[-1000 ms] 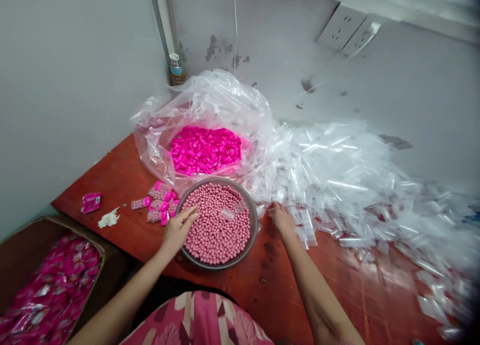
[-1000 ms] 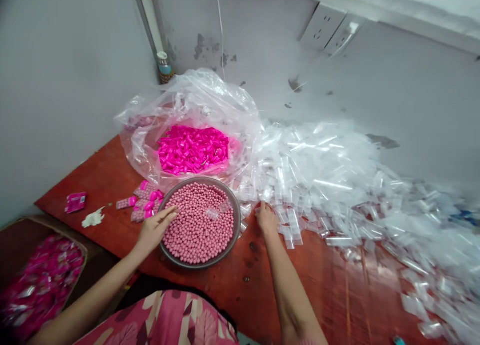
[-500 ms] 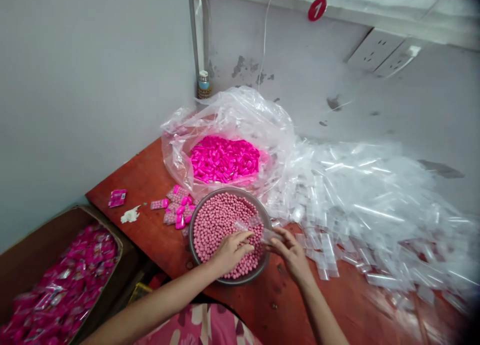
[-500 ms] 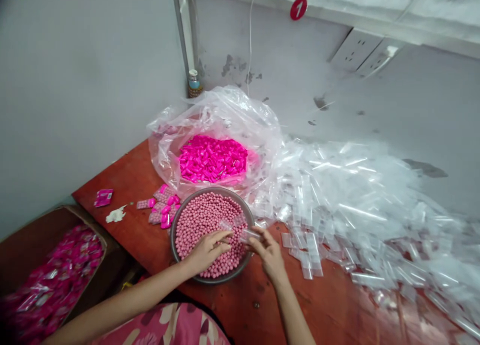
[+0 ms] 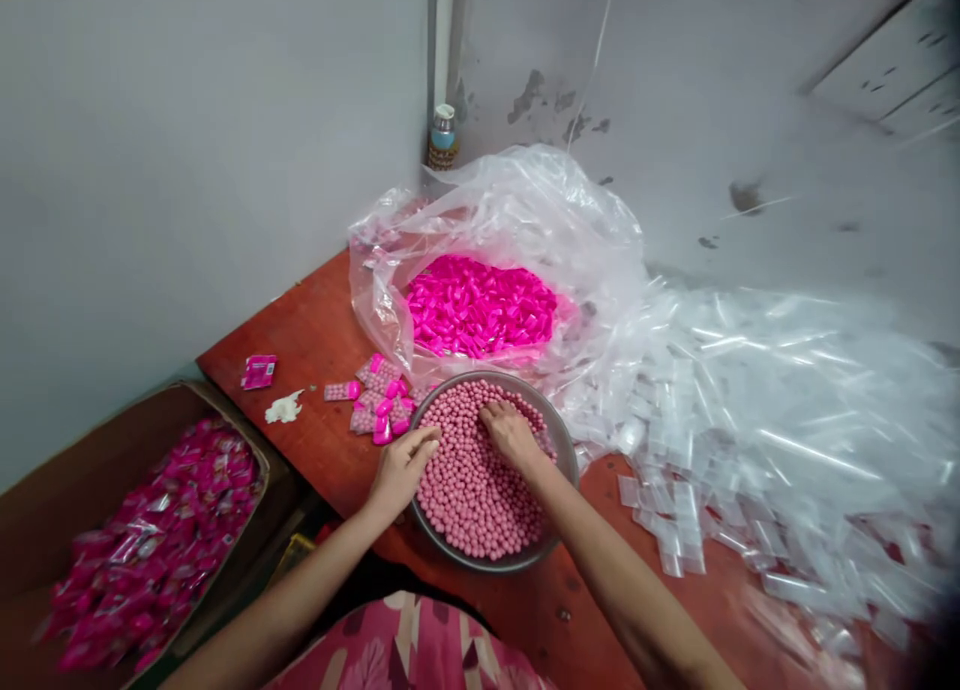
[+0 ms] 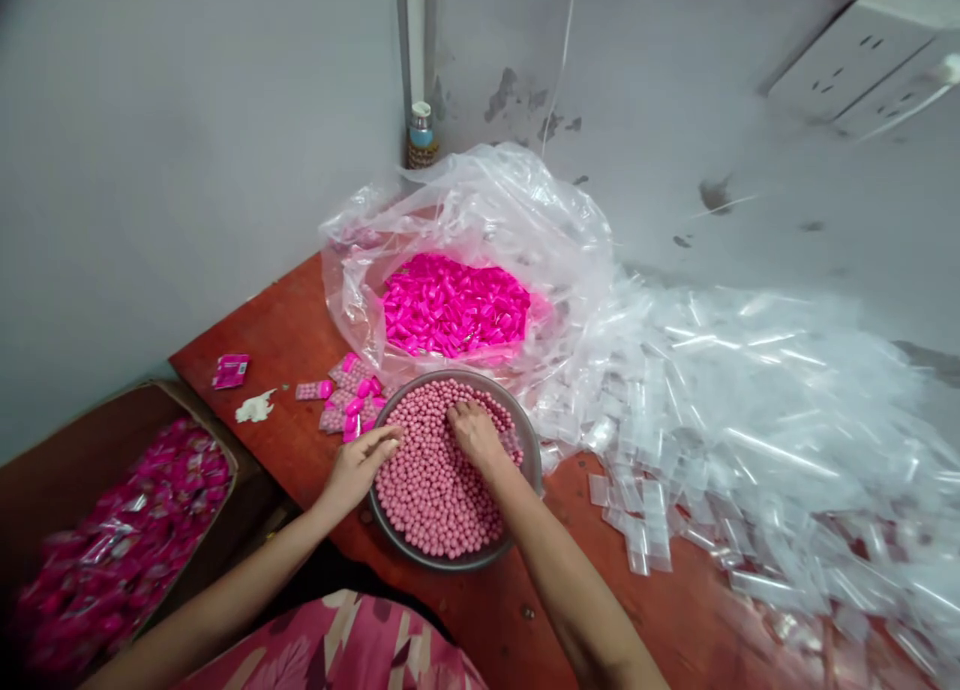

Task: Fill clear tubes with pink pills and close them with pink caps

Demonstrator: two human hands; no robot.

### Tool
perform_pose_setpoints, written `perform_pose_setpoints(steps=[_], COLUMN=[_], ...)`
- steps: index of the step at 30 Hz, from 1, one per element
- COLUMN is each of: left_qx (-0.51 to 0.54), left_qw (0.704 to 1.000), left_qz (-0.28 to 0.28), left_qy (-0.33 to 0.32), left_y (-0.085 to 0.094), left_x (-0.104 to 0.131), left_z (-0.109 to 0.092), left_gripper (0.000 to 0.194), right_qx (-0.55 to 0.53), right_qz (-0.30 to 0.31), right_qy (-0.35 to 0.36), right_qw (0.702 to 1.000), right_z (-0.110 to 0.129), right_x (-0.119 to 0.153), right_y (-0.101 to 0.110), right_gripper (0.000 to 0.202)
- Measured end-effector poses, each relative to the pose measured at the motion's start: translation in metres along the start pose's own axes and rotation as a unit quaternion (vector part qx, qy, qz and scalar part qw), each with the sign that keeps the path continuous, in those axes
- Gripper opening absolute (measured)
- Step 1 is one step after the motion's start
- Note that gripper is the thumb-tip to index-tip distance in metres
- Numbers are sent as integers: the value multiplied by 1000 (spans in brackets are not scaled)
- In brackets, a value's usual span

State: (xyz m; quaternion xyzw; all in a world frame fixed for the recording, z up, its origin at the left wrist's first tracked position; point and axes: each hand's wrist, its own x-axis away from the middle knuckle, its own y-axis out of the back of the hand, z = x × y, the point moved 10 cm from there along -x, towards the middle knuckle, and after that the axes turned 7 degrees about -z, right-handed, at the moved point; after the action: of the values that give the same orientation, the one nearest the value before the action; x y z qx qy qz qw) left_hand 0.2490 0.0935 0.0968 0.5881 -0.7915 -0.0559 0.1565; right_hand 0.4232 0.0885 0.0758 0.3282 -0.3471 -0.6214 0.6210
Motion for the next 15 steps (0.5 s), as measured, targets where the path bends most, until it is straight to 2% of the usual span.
perform_pose_setpoints(steps=[3,5,8,11,15], left_qx=[-3,-9,-22,-31,11], left_qw=[1000,1000,999,999,999], left_qz=[-18,-27,-19,15,37], left_qy=[4,-1,-11,-16,-4], left_y=[6,6,-2,-21,-42], left_x=[-1,-2,-5,-7,-8], left_z=[4,4,0,-7,-14], left_gripper=[28,28,32,37,28], right_qx=[-68,-121,-194,-259,-401], right_qz=[27,31,23,15,-18], right_qy=[3,-6,-24,-33,-73], right_qw=[997,992,981,965,913], right_z=[7,8,11,20,25], right_x=[-2,1,8,18,34], right_y=[-27,-31,-24,-13,0], right_gripper=[16,13,8,9,11])
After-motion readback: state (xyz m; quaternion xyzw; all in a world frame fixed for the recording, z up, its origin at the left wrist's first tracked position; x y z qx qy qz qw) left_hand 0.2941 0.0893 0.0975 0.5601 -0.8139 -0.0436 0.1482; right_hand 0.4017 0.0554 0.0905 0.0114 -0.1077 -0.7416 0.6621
